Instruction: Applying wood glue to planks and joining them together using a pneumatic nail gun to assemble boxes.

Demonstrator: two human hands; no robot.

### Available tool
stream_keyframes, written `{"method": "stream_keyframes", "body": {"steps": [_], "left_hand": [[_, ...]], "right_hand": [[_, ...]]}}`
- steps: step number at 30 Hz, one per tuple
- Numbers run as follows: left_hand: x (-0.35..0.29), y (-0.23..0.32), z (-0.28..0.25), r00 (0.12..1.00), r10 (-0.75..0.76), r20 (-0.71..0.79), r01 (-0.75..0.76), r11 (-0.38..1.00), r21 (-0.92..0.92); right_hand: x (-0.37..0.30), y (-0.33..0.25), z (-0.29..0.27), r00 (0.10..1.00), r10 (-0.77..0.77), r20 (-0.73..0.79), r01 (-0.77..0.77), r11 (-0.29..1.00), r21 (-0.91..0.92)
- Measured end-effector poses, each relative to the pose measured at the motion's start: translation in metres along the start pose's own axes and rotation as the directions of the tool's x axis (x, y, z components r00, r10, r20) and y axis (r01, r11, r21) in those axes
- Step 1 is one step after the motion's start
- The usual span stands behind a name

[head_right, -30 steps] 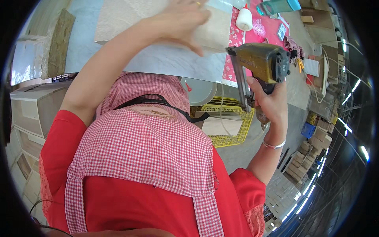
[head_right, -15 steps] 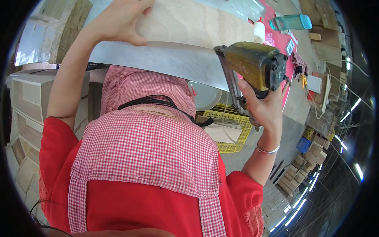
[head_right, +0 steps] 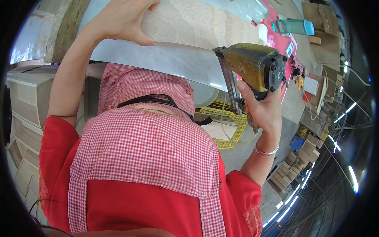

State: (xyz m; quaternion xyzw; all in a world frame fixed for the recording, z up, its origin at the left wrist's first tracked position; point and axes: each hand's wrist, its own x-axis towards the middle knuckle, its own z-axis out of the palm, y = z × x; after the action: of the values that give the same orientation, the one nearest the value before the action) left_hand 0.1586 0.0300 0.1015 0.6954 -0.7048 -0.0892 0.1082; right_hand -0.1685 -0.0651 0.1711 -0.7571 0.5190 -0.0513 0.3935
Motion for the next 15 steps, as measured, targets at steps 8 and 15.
{"method": "stream_keyframes", "body": {"steps": [8, 15], "left_hand": [[0.000, 0.000, 0.002, 0.999, 0.020, -0.026, -0.020, 1.000, 0.001], [-0.011, -0.040, 0.050, 0.780, 0.343, -0.523, -0.474, 0.870, -0.136]], "right_hand": [[0.001, 0.000, -0.003, 0.998, 0.049, 0.044, -0.049, 0.999, -0.006], [0.000, -0.008, 0.004, 1.000, -0.009, 0.020, 0.010, 0.999, -0.033]]}}
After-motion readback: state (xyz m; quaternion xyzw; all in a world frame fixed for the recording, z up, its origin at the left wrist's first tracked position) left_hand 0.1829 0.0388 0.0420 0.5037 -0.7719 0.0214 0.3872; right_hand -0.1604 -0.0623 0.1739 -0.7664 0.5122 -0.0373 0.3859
